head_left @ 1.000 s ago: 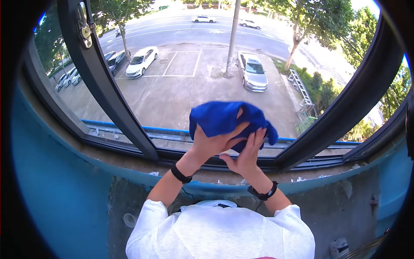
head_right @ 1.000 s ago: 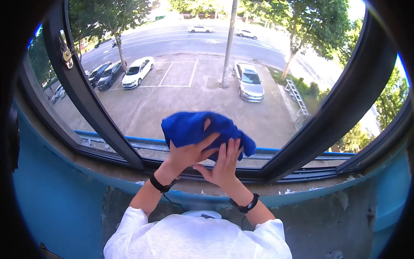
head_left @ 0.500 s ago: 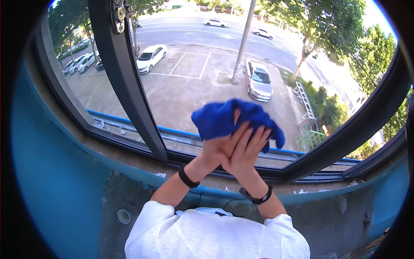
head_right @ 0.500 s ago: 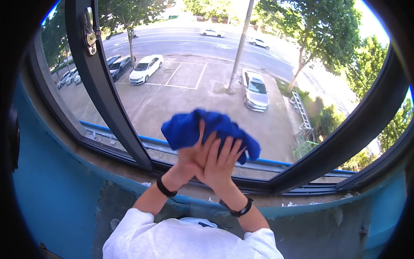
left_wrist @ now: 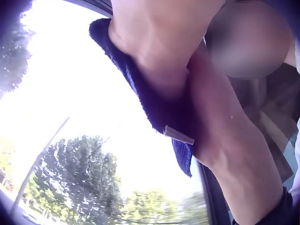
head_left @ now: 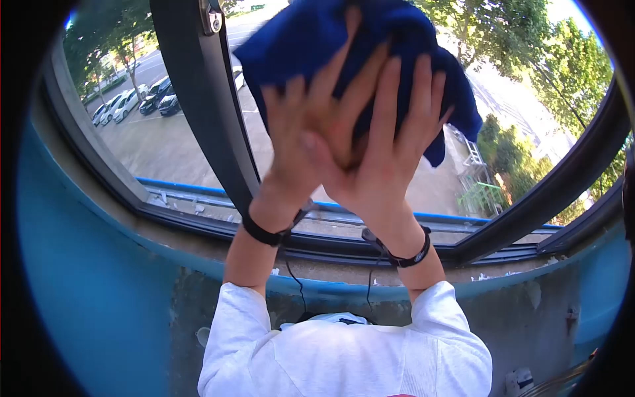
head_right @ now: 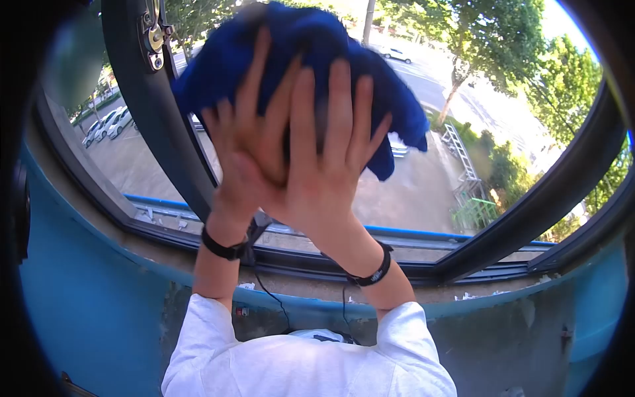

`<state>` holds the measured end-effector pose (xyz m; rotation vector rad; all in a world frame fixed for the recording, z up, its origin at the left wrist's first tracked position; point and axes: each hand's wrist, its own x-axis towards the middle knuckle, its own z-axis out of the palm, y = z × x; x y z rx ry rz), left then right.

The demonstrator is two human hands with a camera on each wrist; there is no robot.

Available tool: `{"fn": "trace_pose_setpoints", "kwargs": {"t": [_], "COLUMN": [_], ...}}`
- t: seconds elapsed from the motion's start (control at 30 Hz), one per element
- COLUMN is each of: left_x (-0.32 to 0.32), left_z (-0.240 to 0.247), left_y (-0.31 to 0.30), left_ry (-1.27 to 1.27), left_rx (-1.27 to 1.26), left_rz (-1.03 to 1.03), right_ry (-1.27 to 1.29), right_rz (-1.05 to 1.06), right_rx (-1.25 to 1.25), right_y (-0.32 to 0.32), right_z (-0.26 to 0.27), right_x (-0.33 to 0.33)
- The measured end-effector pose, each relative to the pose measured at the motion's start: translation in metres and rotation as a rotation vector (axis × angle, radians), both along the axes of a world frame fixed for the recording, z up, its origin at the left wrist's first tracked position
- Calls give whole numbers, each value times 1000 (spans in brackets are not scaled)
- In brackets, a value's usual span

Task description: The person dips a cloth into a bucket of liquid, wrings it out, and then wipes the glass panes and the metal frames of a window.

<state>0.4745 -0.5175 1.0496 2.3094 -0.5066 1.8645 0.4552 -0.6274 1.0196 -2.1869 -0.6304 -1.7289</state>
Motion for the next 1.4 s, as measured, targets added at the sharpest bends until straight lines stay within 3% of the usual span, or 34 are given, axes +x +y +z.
{"fn": "trace_pose_setpoints", "kwargs": {"t": [0.03,0.13,0.2,0.23,0.27,0.4,0.47,0.5,0.57,0.67,0.7,0.77,0.8,0.87,0.93,1.03,1.13,1.17,1.2,1.23,1.37,1.4], "left_x": [14,1,-8,-8,-9,-36,-44,-51,-55,-42,-32,-23,-11,-21,-5,2,-13,-6,3,-12,-23,-26], "left_z": [13,3,-32,-55,-91,-243,-269,-272,-274,-225,-189,-126,-90,-24,9,9,-31,-55,-87,-120,-264,-277], "left_y": [9,10,9,13,15,13,11,10,9,3,4,-9,-15,-28,-37,-40,-34,-33,-31,-34,-19,-16], "left_ry": [-170,-97,202,109,203,610,614,619,627,736,392,381,203,204,-13,-105,154,94,77,385,438,435], "left_rx": [54,62,-55,18,-10,-5,25,3,-21,-174,57,-7,26,27,3,-6,96,88,102,-19,38,41], "left_rz": [-97,-113,-85,-119,-206,-234,-201,-237,-279,-410,-287,-365,-352,-222,-237,-211,-85,-197,-270,-371,-307,-305], "right_ry": [-41,-44,31,81,128,375,433,525,467,346,282,185,115,3,-93,-150,-68,-20,28,130,226,253], "right_rz": [15,-10,-25,-46,-67,-58,-18,7,31,25,3,5,3,5,36,58,-50,-65,-80,-103,-65,-45], "right_rx": [31,20,-44,-64,-85,-87,-6,81,88,92,90,128,133,133,138,148,89,88,85,-1,-37,-54], "right_y": [6,7,3,2,2,-1,-3,0,-3,-8,-9,-15,-19,-30,-37,-40,-40,-39,-40,-45,-32,-29], "right_z": [14,-2,-48,-80,-113,-248,-289,-287,-284,-224,-195,-134,-97,-28,13,12,-49,-79,-111,-140,-269,-292], "right_x": [3,5,4,-2,-9,-41,-56,-64,-58,-45,-40,-26,-19,-14,-6,1,4,2,-2,-12,-26,-29]}}
